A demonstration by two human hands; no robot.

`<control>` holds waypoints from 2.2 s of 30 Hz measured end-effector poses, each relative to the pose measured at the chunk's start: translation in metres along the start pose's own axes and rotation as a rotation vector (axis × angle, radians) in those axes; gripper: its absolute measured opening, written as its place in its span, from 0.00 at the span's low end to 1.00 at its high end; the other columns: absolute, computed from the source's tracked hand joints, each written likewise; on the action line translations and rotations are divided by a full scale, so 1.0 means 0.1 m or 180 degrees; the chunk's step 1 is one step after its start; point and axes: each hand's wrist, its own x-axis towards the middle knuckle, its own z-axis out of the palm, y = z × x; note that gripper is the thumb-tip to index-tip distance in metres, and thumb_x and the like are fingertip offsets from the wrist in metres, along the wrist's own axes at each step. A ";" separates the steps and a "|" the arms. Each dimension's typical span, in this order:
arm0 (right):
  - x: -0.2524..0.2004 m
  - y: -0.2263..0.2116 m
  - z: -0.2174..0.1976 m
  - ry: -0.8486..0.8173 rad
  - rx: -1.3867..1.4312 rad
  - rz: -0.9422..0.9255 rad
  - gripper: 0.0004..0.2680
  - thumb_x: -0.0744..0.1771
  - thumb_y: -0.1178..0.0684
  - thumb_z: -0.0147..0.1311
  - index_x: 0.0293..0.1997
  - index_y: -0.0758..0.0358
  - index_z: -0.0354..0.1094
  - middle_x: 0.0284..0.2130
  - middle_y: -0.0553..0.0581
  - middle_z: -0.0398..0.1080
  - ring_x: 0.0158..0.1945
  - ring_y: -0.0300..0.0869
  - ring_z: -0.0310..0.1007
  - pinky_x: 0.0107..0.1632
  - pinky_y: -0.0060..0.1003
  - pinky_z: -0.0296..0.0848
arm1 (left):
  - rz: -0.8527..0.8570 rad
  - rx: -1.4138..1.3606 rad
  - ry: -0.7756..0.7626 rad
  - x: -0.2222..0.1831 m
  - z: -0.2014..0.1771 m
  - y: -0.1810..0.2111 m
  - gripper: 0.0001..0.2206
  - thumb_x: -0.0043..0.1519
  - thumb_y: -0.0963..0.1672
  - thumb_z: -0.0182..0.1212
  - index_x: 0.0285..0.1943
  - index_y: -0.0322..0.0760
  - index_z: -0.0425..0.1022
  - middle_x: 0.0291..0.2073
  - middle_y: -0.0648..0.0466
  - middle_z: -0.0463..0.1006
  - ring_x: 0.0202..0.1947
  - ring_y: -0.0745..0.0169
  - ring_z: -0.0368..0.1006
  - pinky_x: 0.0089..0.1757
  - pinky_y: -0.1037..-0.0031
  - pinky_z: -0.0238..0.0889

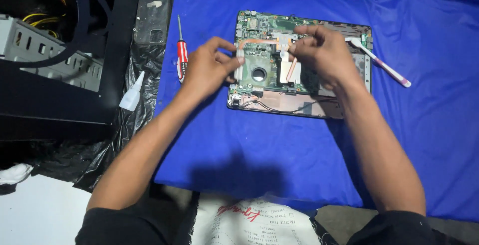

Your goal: Reassembling a laptop by cleaning the chassis, installing the motherboard and heatsink, and securing them with a screwdriver.

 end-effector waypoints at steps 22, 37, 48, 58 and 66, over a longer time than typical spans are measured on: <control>0.08 0.56 0.13 0.0993 -0.1463 -0.1297 0.11 0.62 0.60 0.69 0.47 0.56 0.80 0.31 0.53 0.79 0.36 0.39 0.80 0.42 0.33 0.77 | 0.0882 0.0702 0.0322 0.11 0.05 -0.31 0.12 0.53 0.41 0.77 0.44 0.35 0.84 0.26 0.49 0.80 0.24 0.57 0.81 0.28 0.72 0.72; 0.06 0.52 0.16 0.1118 -0.1652 -0.1591 0.08 0.64 0.63 0.67 0.47 0.62 0.80 0.32 0.61 0.79 0.39 0.54 0.81 0.42 0.42 0.77 | 0.0771 0.0197 0.0106 0.11 0.02 -0.20 0.12 0.55 0.38 0.73 0.47 0.31 0.83 0.27 0.50 0.80 0.20 0.68 0.79 0.28 0.78 0.72; 0.11 0.56 0.15 0.1092 -0.1760 -0.1568 0.07 0.64 0.62 0.67 0.44 0.59 0.81 0.32 0.60 0.79 0.40 0.56 0.81 0.42 0.43 0.77 | 0.0744 0.0281 0.0073 0.09 0.00 -0.18 0.12 0.55 0.38 0.73 0.47 0.32 0.83 0.27 0.50 0.79 0.20 0.69 0.79 0.28 0.78 0.72; 0.15 0.55 0.16 0.1117 -0.2045 -0.1614 0.06 0.65 0.63 0.64 0.44 0.61 0.81 0.32 0.62 0.78 0.39 0.57 0.81 0.43 0.44 0.78 | 0.0834 0.0529 0.0093 0.14 0.02 -0.26 0.11 0.55 0.40 0.73 0.47 0.36 0.84 0.27 0.52 0.79 0.22 0.67 0.80 0.30 0.76 0.73; 0.14 0.55 0.16 0.1106 -0.2269 -0.1631 0.06 0.64 0.63 0.63 0.43 0.62 0.81 0.31 0.63 0.77 0.38 0.58 0.81 0.42 0.47 0.77 | 0.1254 0.1258 0.0159 0.11 0.06 -0.12 0.11 0.58 0.40 0.71 0.48 0.31 0.82 0.32 0.45 0.78 0.33 0.48 0.80 0.37 0.61 0.72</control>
